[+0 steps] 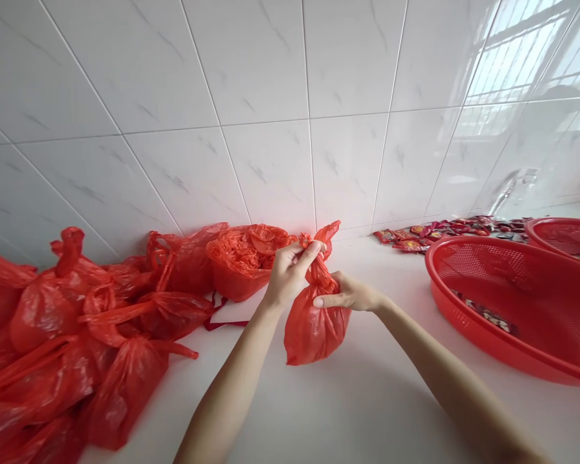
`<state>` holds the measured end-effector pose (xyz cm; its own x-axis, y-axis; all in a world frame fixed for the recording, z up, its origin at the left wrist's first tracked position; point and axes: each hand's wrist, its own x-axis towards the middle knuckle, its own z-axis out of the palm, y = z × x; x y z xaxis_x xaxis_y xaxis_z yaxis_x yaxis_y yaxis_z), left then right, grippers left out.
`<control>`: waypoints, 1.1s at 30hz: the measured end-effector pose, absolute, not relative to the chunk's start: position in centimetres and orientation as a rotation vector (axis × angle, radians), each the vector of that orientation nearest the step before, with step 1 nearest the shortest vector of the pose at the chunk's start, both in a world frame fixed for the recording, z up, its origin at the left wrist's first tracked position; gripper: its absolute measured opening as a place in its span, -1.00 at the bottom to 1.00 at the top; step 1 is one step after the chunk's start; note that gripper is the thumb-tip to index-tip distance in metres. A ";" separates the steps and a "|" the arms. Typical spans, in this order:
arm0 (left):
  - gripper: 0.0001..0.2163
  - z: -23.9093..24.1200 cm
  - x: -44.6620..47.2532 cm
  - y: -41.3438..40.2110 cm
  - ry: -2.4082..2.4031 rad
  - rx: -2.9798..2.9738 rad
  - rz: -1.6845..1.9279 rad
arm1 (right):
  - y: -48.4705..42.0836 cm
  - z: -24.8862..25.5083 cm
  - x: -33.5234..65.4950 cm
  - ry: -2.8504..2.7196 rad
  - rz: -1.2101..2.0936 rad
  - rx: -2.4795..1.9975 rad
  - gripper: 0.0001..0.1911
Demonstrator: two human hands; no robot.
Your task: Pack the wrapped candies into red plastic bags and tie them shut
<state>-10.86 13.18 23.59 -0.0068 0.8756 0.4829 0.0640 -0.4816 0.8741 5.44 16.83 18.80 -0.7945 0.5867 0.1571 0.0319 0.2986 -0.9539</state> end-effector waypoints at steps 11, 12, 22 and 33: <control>-0.69 23.6 -11.9 14.0 0.930 1.457 1.616 | 16.3 17.6 4.5 -2.085 1.528 -0.609 -0.42; -0.69 23.6 -11.8 14.0 0.925 1.461 1.616 | 16.3 17.8 4.6 -2.108 1.494 -0.610 -0.44; -0.72 24.3 -10.7 12.1 0.907 1.626 1.442 | 15.6 18.2 3.8 -1.954 1.422 -0.477 -0.54; -0.72 24.5 -11.4 12.1 0.826 1.631 1.589 | 14.2 17.5 2.5 -1.876 1.433 -0.533 -0.40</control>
